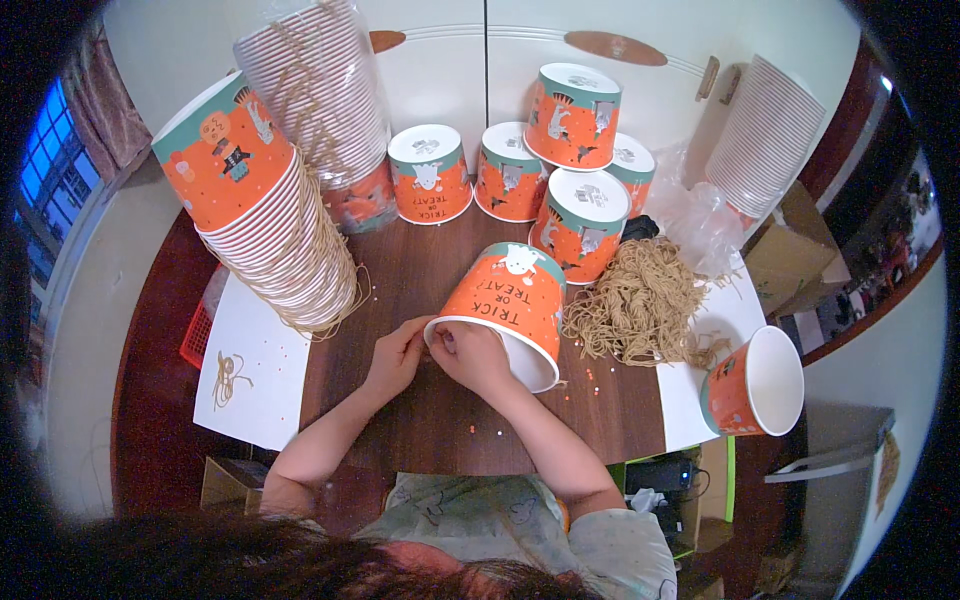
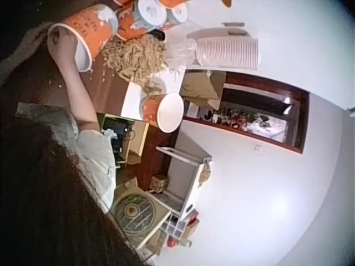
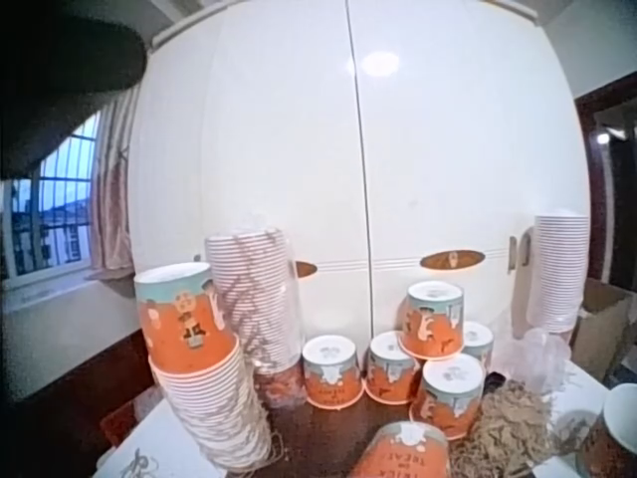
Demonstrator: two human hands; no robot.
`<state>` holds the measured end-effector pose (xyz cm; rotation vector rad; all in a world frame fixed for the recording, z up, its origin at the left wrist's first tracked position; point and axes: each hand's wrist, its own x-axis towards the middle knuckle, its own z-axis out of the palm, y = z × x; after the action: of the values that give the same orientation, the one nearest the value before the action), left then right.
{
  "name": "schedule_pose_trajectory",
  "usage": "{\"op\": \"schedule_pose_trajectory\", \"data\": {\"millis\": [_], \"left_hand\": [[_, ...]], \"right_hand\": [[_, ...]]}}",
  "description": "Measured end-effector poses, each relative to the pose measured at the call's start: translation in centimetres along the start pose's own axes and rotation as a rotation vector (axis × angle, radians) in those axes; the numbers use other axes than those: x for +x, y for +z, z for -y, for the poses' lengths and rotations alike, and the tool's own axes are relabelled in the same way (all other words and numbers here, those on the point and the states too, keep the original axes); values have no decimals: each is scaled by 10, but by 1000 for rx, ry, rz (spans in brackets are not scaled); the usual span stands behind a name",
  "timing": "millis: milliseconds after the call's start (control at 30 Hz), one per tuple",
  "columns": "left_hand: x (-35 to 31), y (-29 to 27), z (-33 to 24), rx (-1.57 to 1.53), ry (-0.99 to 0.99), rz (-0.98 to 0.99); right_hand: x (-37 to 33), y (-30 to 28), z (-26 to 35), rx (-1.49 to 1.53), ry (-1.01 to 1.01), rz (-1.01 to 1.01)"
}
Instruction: Attaching string handles to decorative paper buckets for packaging.
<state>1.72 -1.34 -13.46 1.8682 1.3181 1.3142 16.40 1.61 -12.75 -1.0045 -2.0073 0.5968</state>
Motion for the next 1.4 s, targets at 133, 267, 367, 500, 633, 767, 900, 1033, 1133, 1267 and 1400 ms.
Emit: {"op": "schedule_pose_trajectory", "data": {"millis": [133,267,367,500,633,767,900,1033,1133,1267,1400], "left_hand": [[1,-4,3,120,66,24],[-1,-6,10,200,120,43],[-1,-8,5,207,25,-18],[2,-7,1,-8,-72,-16],[2,-6,2,-311,-237,17],[6,-7,12,-548,-258,11],[16,-18,1,-541,-148,-3],[39,-34,-27,-443,63,41],[55,-39,-38,-629,60,104],[75,-41,-61,-1116,-19,149],[84,-37,-73,-1023,-176,85]], "right_hand": [[0,-1,2,-21,-4,4],[-1,-2,2,-20,30,78],[-1,-7,13,-121,-5,158],[-4,-3,8,-280,-143,114],[0,-1,11,-335,-60,131],[3,-7,18,-514,-123,115],[14,-25,35,-692,-79,174],[29,-60,49,-719,-71,365],[38,-68,48,-684,-67,417],[47,-80,40,-582,10,502],[51,-92,34,-411,5,474]]}}
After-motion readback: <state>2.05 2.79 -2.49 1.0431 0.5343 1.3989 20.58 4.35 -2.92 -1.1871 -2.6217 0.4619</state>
